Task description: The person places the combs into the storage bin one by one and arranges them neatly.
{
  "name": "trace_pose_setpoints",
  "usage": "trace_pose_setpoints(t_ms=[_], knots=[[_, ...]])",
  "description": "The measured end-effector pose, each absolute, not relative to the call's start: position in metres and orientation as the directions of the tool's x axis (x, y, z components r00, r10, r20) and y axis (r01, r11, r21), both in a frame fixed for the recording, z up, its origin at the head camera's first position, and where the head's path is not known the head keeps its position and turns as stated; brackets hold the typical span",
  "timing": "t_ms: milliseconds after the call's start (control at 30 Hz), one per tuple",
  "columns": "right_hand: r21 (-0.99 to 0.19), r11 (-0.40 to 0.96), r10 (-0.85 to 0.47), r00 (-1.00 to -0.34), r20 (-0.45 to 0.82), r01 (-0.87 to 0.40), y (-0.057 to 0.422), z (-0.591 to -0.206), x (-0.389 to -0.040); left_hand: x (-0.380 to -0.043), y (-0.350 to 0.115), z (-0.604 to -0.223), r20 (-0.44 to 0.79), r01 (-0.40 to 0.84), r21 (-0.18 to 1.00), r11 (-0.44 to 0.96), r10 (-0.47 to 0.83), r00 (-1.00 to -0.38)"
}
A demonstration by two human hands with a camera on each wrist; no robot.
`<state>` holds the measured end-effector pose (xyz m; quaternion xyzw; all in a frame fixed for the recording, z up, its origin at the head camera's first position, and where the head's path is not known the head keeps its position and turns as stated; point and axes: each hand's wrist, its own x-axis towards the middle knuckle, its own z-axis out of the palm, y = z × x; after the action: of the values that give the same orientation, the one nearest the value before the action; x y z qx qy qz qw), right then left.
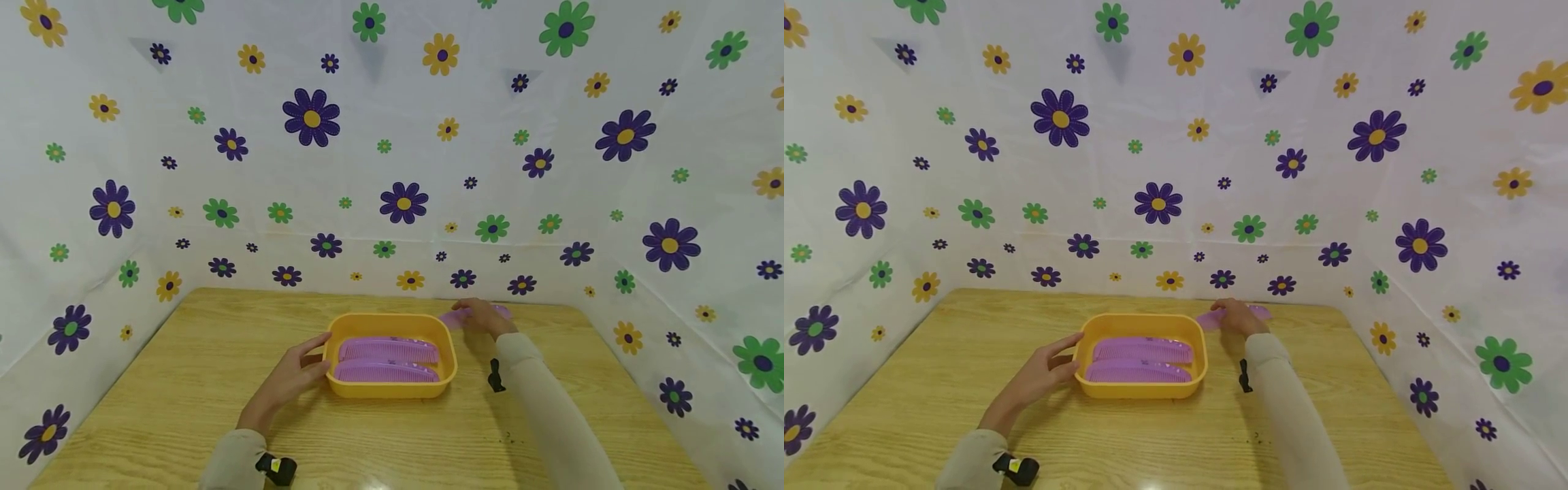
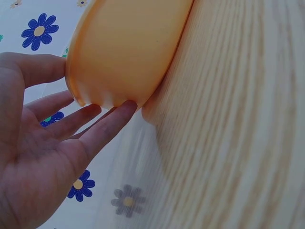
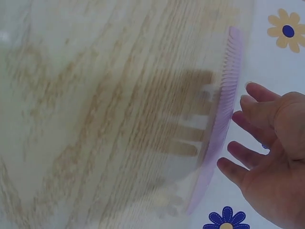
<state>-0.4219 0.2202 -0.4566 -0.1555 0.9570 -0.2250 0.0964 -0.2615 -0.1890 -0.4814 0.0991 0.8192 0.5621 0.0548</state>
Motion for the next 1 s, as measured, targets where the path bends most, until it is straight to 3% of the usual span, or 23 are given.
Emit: trace_pose_setpoints(t_ms=[300, 533, 767, 1000], knots=[[-0.477, 0.866, -0.253, -0.954, -0.159, -0.150, 0.222, -0.458, -0.417, -0.261, -0.189, -0.482, 0.037, 0.121, 0.927, 0.355, 0.235, -0.971], [-0.462, 0.868, -0.268, -0.955, -0.127, -0.182, 0.227, -0.459, -0.415, -0.260, -0.190, -0.480, 0.058, 0.147, 0.933, 0.330, 0.265, -0.962], [-0.356, 0.891, -0.330, -0.941, -0.077, -0.283, 0.232, -0.460, -0.417, -0.260, -0.189, -0.481, 0.054, 0.143, 0.924, 0.354, 0.251, -0.967], [-0.296, 0.936, -0.241, -0.959, -0.147, -0.189, 0.234, -0.454, -0.412, -0.260, -0.189, -0.480, 0.043, 0.129, 0.930, 0.344, 0.246, -0.968]])
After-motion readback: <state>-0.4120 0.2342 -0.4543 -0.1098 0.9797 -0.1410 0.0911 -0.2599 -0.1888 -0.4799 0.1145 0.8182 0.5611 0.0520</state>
